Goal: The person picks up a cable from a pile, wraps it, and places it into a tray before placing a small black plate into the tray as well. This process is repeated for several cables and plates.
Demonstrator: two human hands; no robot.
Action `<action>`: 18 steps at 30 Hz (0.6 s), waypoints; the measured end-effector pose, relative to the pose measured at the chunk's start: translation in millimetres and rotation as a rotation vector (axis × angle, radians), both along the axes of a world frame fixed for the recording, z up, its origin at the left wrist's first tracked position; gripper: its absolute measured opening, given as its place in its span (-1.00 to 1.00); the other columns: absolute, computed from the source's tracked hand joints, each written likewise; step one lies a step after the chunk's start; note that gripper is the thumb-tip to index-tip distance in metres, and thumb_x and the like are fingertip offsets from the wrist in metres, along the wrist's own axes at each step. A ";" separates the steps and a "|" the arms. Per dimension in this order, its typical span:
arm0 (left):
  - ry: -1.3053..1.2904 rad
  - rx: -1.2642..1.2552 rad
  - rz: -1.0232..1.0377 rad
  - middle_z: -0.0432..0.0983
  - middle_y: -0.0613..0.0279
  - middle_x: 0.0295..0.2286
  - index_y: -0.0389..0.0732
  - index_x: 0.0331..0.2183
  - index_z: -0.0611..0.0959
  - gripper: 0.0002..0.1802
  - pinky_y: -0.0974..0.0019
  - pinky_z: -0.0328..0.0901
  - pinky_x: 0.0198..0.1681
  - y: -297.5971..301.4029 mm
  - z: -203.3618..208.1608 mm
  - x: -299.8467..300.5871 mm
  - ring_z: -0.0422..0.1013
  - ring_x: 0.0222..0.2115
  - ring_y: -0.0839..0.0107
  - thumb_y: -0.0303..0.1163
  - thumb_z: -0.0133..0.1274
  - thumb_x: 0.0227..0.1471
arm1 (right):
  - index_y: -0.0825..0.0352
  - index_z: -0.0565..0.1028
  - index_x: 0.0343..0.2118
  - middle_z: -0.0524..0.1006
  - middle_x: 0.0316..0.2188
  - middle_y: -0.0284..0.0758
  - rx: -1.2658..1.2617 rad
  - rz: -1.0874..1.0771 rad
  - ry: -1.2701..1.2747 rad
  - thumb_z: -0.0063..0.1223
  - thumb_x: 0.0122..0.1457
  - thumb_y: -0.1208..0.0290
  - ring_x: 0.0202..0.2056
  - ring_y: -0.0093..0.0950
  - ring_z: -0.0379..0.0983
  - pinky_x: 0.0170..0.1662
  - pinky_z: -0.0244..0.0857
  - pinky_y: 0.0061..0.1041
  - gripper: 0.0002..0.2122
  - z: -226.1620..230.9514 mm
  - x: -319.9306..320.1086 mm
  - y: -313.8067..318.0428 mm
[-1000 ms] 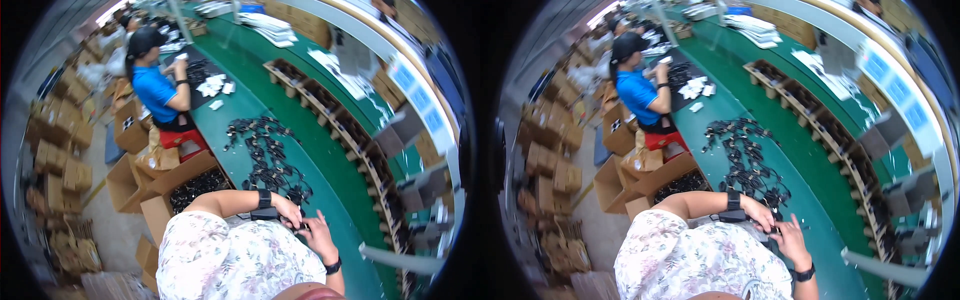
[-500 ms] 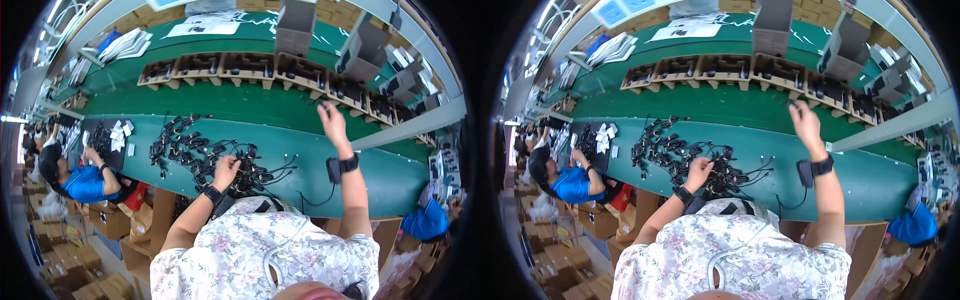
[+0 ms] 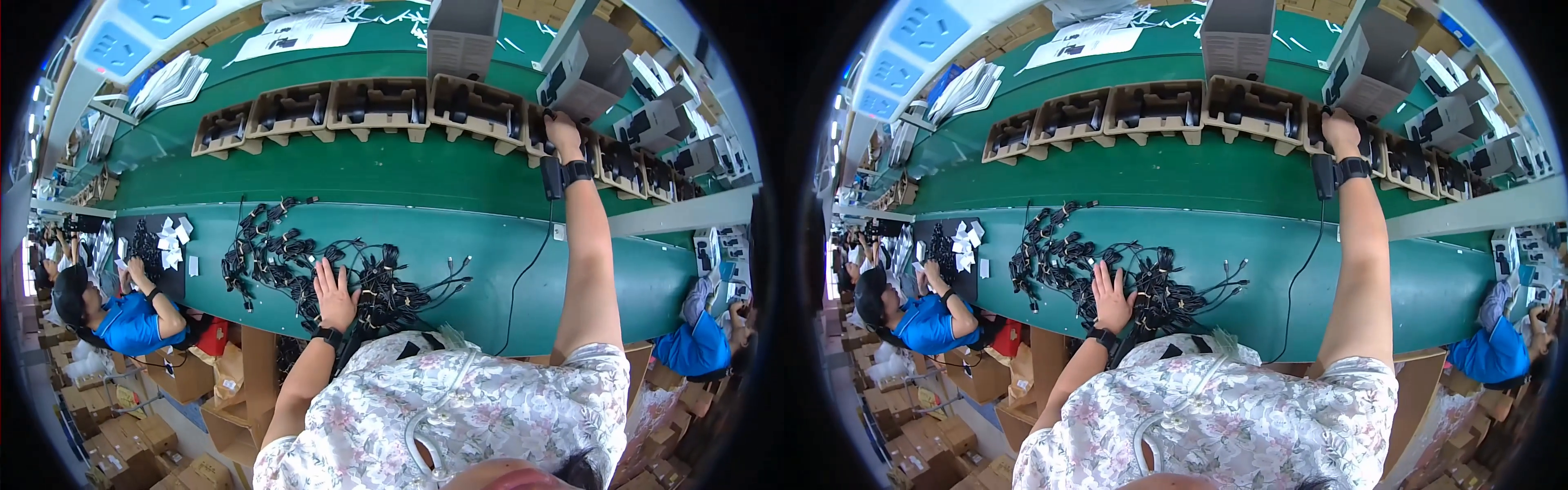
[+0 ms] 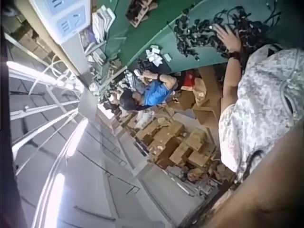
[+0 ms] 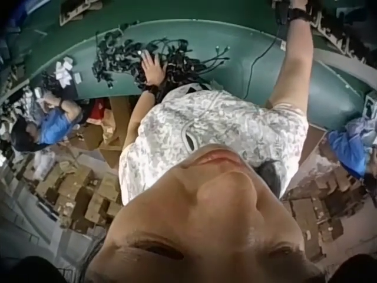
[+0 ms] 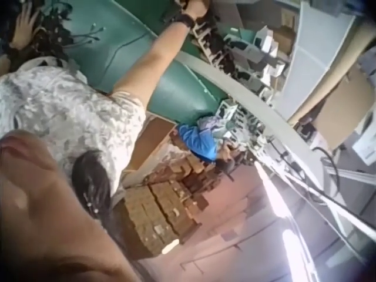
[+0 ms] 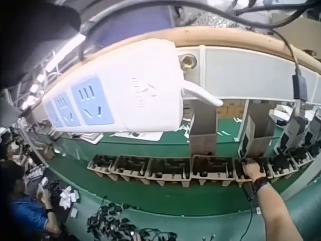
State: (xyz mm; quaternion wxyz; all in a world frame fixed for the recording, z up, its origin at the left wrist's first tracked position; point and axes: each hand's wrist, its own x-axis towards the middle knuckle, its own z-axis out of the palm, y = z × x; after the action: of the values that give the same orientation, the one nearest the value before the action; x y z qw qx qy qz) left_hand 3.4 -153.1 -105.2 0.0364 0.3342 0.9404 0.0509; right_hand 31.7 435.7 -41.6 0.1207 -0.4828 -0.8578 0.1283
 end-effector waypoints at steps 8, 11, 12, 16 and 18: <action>-0.073 -0.048 0.130 -0.23 -0.25 0.11 -0.27 0.00 0.27 -0.28 -0.08 -0.16 0.10 -14.3 11.3 4.1 -0.26 0.14 -0.13 -0.22 0.12 -0.21 | 0.27 0.38 -0.22 0.45 -0.36 -0.16 0.496 0.453 -0.069 -0.25 0.06 0.46 -0.33 -0.17 0.41 -0.32 0.32 -0.19 -0.78 -56.9 -56.9 -23.2; -0.072 -0.014 0.082 -0.23 -0.24 0.11 -0.24 -0.01 0.29 -0.26 -0.09 -0.18 0.11 0.1 -0.7 -1.6 -0.27 0.15 -0.12 -0.19 0.14 -0.24 | 0.34 0.27 -0.01 0.39 -0.15 -0.22 0.983 0.431 -0.383 -0.26 0.08 0.40 -0.13 -0.32 0.31 -0.08 0.13 -0.33 -0.63 -130.9 -10.8 46.1; -0.067 -0.025 0.075 -0.23 -0.24 0.11 -0.24 -0.01 0.29 -0.25 -0.08 -0.19 0.12 -2.5 -5.6 -1.6 -0.28 0.15 -0.11 -0.17 0.15 -0.25 | 0.29 0.20 0.06 0.41 -0.20 -0.23 1.062 0.321 -0.602 -0.27 0.08 0.41 -0.18 -0.36 0.32 -0.09 0.15 -0.36 -0.58 -135.2 -15.3 45.4; 0.016 -0.021 0.137 -0.22 -0.22 0.12 -0.22 -0.01 0.30 -0.26 -0.06 -0.19 0.13 -13.9 -2.3 4.5 -0.28 0.16 -0.07 -0.15 0.13 -0.26 | 0.17 0.30 0.00 0.44 -0.28 -0.19 0.927 0.298 -0.175 -0.25 0.11 0.37 -0.24 -0.31 0.36 -0.15 0.24 -0.36 -0.65 -107.7 -12.6 24.6; 0.005 -0.022 0.124 -0.23 -0.21 0.12 -0.20 -0.01 0.32 -0.26 -0.05 -0.20 0.14 -14.2 -0.9 6.8 -0.30 0.17 -0.05 -0.14 0.12 -0.26 | 0.19 0.31 -0.02 0.44 -0.27 -0.18 0.935 0.346 0.100 -0.23 0.13 0.33 -0.23 -0.27 0.37 -0.15 0.25 -0.36 -0.67 -68.1 -21.2 -16.3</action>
State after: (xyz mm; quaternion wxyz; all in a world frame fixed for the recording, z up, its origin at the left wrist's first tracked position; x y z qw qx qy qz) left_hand 10.1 -167.2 -106.1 0.0345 0.2749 0.9599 0.0421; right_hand 10.5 419.4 -109.6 0.3420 -0.2211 -0.8842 -0.2288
